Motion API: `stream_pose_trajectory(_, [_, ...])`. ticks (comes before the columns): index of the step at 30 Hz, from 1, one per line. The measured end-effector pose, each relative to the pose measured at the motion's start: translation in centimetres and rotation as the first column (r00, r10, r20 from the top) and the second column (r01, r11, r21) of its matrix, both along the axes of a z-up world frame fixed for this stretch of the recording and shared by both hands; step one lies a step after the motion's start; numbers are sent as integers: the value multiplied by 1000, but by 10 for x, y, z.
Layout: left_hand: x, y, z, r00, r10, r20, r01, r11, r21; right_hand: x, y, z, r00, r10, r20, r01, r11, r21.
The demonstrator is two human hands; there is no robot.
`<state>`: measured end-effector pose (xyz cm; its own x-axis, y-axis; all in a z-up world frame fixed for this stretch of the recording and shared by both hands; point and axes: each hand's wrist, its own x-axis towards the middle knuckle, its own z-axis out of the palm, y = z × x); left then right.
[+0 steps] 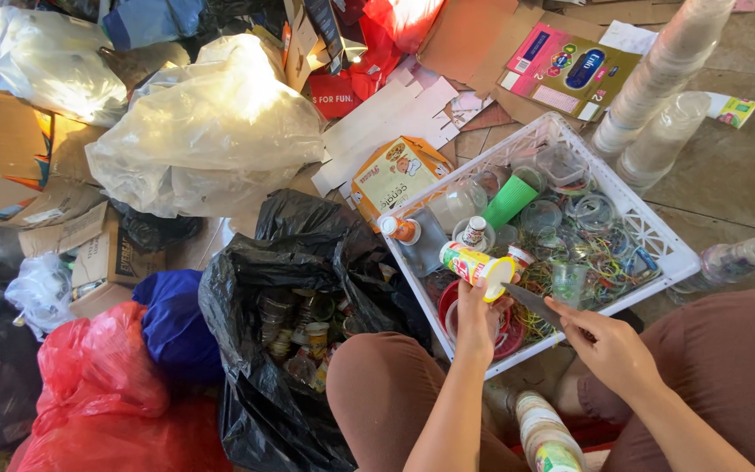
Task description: The person is using a knife to remove plastic labels from plastic cups for recycling.
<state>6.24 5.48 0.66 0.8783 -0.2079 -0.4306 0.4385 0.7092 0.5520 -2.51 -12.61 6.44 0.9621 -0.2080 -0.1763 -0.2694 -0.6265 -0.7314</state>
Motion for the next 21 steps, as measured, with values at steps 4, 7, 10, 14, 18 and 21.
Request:
stream_pose_trajectory(4, [1,2,-20,1000,-6,31,8,997,-81,-2,-3,-18,999,-37,32,37,999,-7])
stream_pose_trajectory(7, [6,-2,-52,995,31,-93,-35,999,-42,-3,-9,-33,990,-17,143,10,999,46])
stream_pose_trajectory(10, [9,-1,-73,985,79,-152,-76,997,28,-2,-13,-19,970,-18,243,-9,994,110])
stream_pose_trajectory(14, [19,6,-127,995,-60,80,34,955,295,-3,-15,-1,987,18,162,-46,984,173])
stream_pose_trajectory(18, [5,-3,-1,998,-46,-48,48,999,26,-1,-18,-6,986,57,156,-85,980,179])
stream_pose_trajectory(21, [0,-8,33,995,-69,-68,73,996,50,-4,-19,-4,989,27,147,-61,971,231])
